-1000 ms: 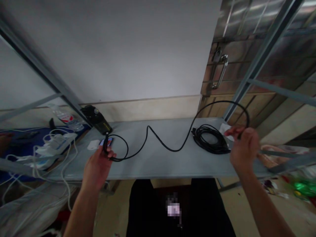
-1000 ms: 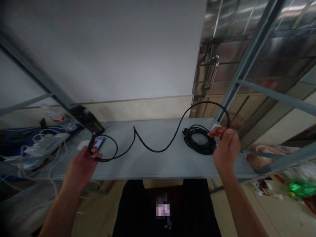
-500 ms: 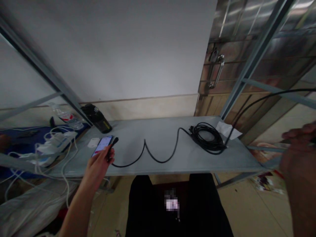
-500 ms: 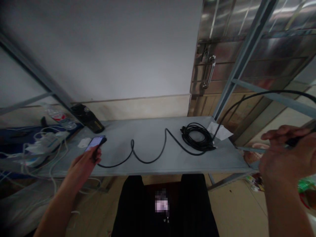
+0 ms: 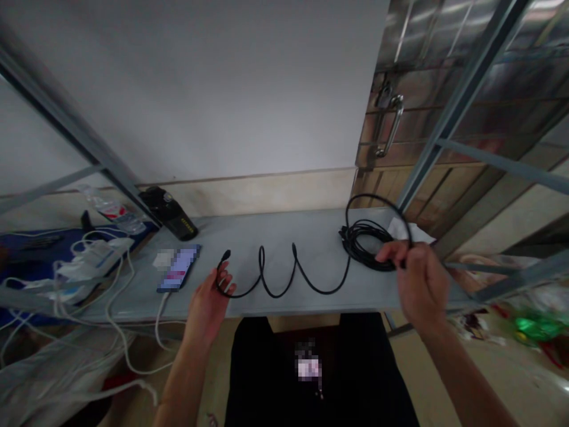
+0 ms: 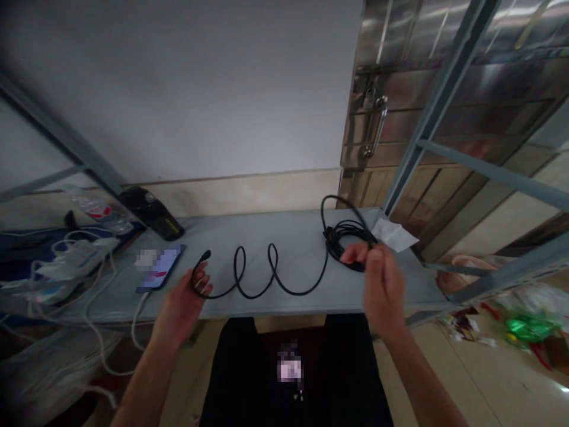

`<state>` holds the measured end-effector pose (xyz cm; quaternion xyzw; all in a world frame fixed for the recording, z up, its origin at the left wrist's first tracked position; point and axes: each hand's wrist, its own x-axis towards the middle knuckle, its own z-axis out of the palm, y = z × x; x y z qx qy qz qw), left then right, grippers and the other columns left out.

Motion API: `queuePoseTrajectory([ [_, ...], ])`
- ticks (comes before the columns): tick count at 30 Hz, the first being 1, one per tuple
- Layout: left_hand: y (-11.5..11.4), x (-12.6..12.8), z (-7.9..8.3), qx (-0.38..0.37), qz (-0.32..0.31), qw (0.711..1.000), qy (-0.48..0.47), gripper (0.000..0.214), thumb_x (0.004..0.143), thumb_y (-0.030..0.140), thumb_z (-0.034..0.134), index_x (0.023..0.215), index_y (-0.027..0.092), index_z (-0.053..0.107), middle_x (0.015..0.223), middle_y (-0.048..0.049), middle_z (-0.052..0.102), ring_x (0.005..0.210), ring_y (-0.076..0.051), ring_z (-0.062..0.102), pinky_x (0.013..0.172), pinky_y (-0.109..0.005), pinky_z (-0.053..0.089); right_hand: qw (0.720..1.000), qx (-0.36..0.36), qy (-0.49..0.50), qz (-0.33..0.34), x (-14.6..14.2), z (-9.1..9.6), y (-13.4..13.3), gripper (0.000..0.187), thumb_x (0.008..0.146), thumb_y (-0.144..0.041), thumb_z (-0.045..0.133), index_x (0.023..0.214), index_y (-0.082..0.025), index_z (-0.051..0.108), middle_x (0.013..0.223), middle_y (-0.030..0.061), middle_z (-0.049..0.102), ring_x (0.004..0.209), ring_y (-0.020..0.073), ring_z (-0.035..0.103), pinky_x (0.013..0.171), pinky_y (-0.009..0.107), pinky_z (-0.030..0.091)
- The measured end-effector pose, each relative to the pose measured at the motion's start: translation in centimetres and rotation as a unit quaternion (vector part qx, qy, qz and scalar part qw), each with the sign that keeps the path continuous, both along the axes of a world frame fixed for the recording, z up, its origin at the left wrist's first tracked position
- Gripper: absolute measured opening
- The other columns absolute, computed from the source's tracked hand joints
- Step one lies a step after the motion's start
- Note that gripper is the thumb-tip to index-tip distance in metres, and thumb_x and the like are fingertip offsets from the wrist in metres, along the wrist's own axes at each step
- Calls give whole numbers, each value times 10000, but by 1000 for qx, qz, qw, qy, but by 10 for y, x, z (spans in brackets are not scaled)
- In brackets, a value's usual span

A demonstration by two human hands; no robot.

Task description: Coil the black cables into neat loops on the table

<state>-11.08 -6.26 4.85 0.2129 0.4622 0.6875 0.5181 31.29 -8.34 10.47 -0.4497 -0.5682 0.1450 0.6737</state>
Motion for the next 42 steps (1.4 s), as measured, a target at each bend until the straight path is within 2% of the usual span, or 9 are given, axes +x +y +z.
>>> queuePoseTrajectory([
  [6,-7,31,-12,-25,-39,999,-10,375,1047,530,830,1165,174,829,1265,-151,861,1257,-287,816,1018,-401,682,951,-76,-153,258,-90,-26,-6,293,1240,-355,441,1233,-291,726,1120,55,810,1014,238,781,901,386,652],
  [13,-2,64,8,-31,-152,983,-97,490,1176,587,608,1158,149,827,1167,-170,871,1183,-314,840,1057,-453,681,890,-51,-320,319,-147,-64,17,188,1211,-230,535,1302,-238,699,1483,123,747,1391,276,718,1216,480,603],
  [16,-1,72,21,-16,-138,980,-146,389,1214,431,584,1204,120,819,833,-47,775,844,-196,799,980,-362,687,886,-62,-328,322,-148,-74,20,200,1210,-192,515,1318,-234,678,1467,127,751,1378,272,729,1198,484,623],
  [19,-3,82,32,41,-158,974,-154,277,1144,379,759,1221,118,813,597,103,483,547,-97,531,897,-292,665,900,-68,-310,298,-143,-78,17,259,1202,-152,479,1384,-250,635,1453,124,755,1352,277,736,1180,524,640],
  [24,-5,115,41,88,-217,967,-96,383,1038,541,883,1100,173,796,555,148,313,473,-67,285,768,-248,589,931,-59,-263,248,-141,-69,3,570,1100,-95,537,1642,-243,439,1565,191,676,1471,342,661,1256,634,589],
  [31,-4,151,53,102,-365,924,-43,474,1115,606,729,869,209,652,487,148,258,376,-52,195,480,-190,324,921,-136,-186,314,-127,-52,-16,934,982,-95,592,1792,-240,151,1646,195,639,1494,309,681,1230,531,622],
  [34,-6,151,60,96,-432,897,-22,521,1104,616,731,794,224,584,467,143,263,351,-53,164,414,-198,202,917,-160,-195,309,-121,-47,-27,857,1000,-174,666,1752,-203,256,1472,190,734,1298,306,774,1081,477,685],
  [37,-6,148,69,92,-495,860,83,657,1127,663,664,656,227,520,429,91,341,335,-76,322,407,-222,252,914,-184,-255,257,-115,-45,-32,579,1013,-249,767,1533,-187,521,1223,137,810,1103,303,821,931,425,699],
  [42,8,157,74,82,-423,852,296,503,1070,618,779,803,217,635,657,-6,701,639,-186,731,611,-266,523,874,-97,-460,124,-85,-60,-22,176,1104,-260,756,1255,-214,676,984,76,841,761,254,805,773,387,632],
])
